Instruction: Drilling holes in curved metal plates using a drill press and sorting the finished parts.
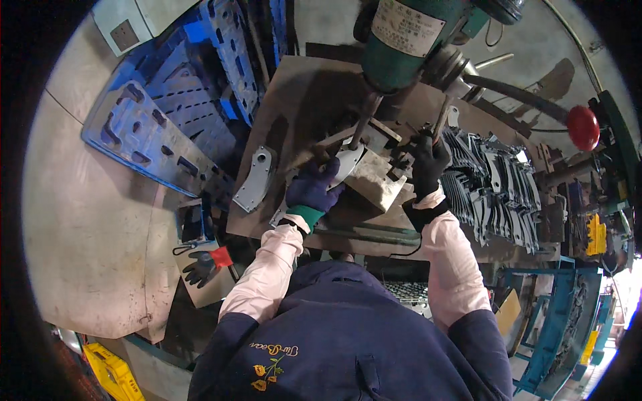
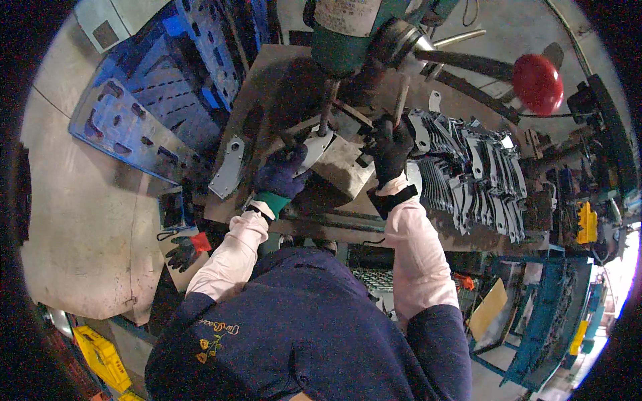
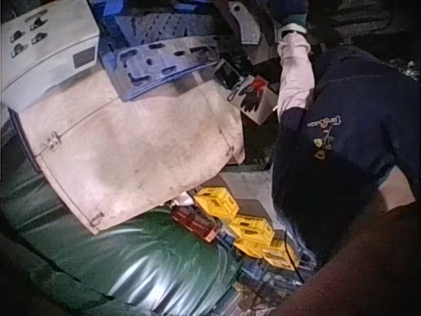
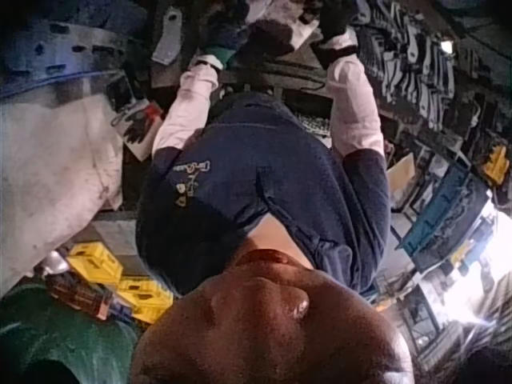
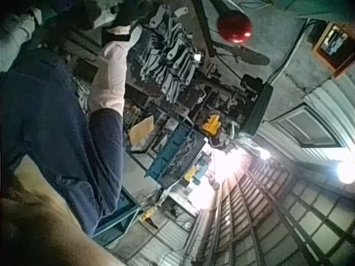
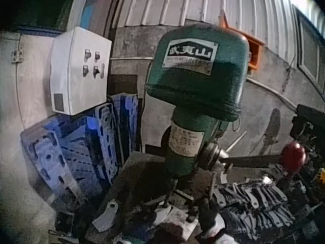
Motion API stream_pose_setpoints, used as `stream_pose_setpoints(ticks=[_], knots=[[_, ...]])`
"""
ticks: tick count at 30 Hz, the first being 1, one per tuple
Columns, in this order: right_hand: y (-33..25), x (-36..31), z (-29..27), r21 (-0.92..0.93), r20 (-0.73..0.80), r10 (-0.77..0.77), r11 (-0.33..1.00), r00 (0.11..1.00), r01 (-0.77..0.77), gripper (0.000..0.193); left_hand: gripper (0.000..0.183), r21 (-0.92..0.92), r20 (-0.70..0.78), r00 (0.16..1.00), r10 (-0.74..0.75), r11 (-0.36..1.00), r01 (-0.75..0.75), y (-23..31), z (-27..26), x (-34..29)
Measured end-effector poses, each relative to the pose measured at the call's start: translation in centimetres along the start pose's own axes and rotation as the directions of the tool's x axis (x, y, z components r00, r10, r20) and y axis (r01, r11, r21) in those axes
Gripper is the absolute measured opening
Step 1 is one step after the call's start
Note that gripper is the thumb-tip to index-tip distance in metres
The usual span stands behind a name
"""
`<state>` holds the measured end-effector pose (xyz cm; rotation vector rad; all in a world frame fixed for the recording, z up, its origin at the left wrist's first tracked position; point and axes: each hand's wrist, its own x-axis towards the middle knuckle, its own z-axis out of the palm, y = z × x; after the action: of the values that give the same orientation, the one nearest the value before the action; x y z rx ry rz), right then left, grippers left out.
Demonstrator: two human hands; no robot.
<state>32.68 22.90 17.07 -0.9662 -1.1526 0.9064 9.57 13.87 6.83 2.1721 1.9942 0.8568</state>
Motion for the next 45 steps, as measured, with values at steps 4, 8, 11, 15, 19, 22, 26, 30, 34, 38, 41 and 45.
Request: stream_pose_setpoints(ticks=[4, 8, 11, 15, 19, 22, 26, 30, 34, 38, 41, 45], knots=[[2.3, 1.3, -1.3, -0.079, -0.028, -0.03, 0.996, 0.999, 0.028, 0.014, 0.057, -0.009, -0.028, 0.999, 0.031, 0.999, -0.031, 0.6, -1.0, 0.1], [1.0, 0.8, -0.3, 0.008, -0.049, 0.069, 0.998, 0.996, -0.069, 0.013, 0.057, -0.062, -0.032, 0.999, 0.013, 0.998, -0.015, -0.9, 1.0, -0.7], [3.9, 1.7, -3.1, -0.173, -0.046, -0.071, 0.983, 0.996, 0.062, 0.012, 0.052, -0.053, 0.014, 0.998, 0.055, 0.997, -0.054, 0.2, 1.3, 0.9], [9.2, 3.4, -1.7, -0.316, 0.042, -0.231, 0.92, 0.972, 0.232, 0.012, 0.057, -0.037, 0.173, 0.984, -0.046, 0.998, 0.053, 2.4, -2.0, 1.7], [10.1, 5.0, 1.0, -0.254, 0.12, -0.103, 0.958, 0.987, 0.131, 0.016, 0.07, 0.129, 0.0, 0.997, 0.076, 0.989, -0.075, -5.0, 3.6, -1.2], [8.2, 5.9, -2.4, -0.489, 0.155, -0.219, 0.83, 0.963, 0.268, 0.019, 0.073, 0.204, 0.037, 0.991, 0.128, 0.97, -0.133, -3.2, 4.3, 0.2], [6.1, 8.1, -4.7, -0.492, 0.16, 0.192, 0.866, 0.968, -0.09, 0.025, 0.067, 0.028, 0.073, 0.996, 0.043, 0.999, -0.045, -3.1, 5.4, 0.8], [4.9, 13.0, -4.9, -0.607, 0.182, -0.136, 0.764, 0.974, 0.22, 0.025, 0.066, 0.243, 0.294, 0.935, -0.2, 0.961, 0.129, 1.0, -0.5, 0.5], [4.6, 18.6, -5.7, -0.789, 0.303, -0.452, 0.375, 0.839, 0.487, 0.026, 0.068, 0.144, 0.137, 0.986, 0.097, 0.983, -0.116, -0.5, -0.1, 0.2], [5.9, 20.9, -8.4, -0.829, 0.399, -0.456, 0.19, 0.795, 0.525, 0.028, 0.071, 0.191, 0.226, 0.974, 0.01, 0.98, -0.055, 1.7, -1.2, 1.3], [4.2, 20.0, -7.5, -0.839, 0.419, -0.21, 0.282, 0.884, 0.465, 0.034, 0.069, 0.157, 0.19, 0.982, -0.004, 0.987, -0.026, 0.5, -1.2, 0.0], [2.1, 18.4, -6.5, -0.861, 0.298, -0.276, 0.336, 0.914, 0.382, 0.032, 0.067, 0.119, 0.23, 0.972, -0.043, 0.993, 0.015, 1.8, -2.9, 0.4]])
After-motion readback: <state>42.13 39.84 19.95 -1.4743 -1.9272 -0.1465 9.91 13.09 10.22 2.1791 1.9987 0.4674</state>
